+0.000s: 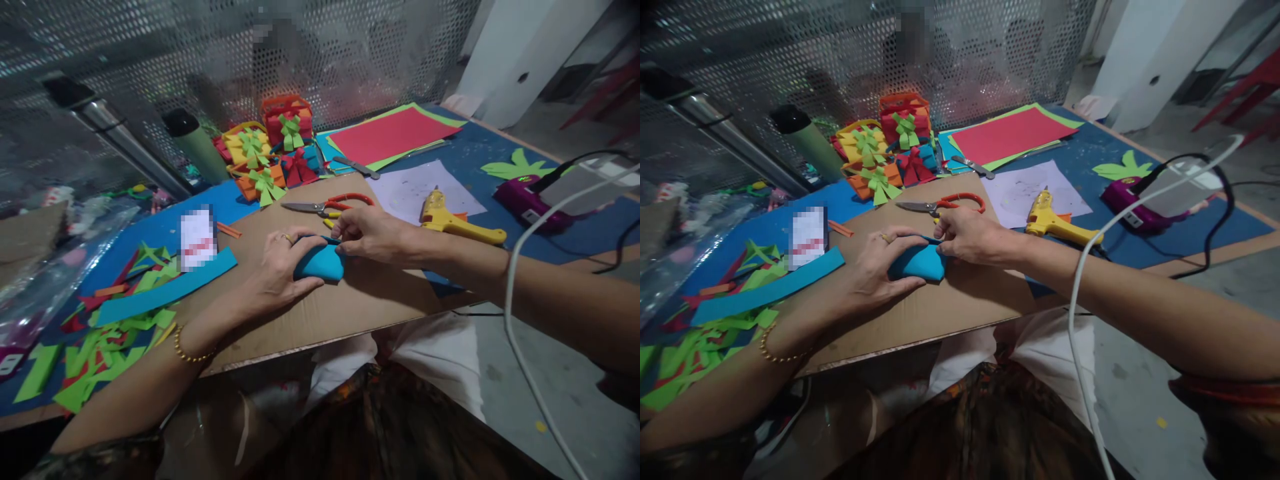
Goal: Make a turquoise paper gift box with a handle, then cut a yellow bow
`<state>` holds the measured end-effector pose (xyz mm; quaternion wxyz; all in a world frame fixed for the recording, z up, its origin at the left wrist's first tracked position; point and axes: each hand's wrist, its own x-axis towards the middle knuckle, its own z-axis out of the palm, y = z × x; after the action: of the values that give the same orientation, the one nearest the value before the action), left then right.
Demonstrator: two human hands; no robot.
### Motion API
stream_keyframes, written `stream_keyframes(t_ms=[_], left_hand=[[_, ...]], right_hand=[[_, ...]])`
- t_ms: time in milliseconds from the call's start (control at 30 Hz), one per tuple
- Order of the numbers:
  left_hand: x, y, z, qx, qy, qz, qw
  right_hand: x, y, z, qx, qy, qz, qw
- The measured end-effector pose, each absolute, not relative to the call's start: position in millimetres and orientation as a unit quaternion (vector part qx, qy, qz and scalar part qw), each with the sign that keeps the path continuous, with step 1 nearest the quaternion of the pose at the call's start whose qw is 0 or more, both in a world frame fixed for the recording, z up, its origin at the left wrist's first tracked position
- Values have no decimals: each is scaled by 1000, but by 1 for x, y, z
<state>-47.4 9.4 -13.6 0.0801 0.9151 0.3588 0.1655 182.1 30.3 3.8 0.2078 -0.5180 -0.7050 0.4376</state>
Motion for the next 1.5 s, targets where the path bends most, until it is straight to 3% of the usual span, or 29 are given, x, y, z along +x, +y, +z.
stream_keyframes(t_ms=[367, 567, 733, 1233, 1500], left_hand=[[-45, 10, -13, 918, 351, 164, 83], [-45, 9, -13, 916, 359, 159, 85], [-44, 8, -13, 914, 363, 164, 77], [-42, 7, -17, 916, 359, 171, 56], [-40, 8, -20, 916, 364, 161, 52]], right_hand=[[182, 31, -3, -519, -690, 458, 212], [193, 28, 22, -557, -756, 304, 163], [197, 29, 22, -550, -794, 246, 78], [185, 31, 11, -582, -725, 359, 80], [184, 30, 10, -568, -755, 319, 76]])
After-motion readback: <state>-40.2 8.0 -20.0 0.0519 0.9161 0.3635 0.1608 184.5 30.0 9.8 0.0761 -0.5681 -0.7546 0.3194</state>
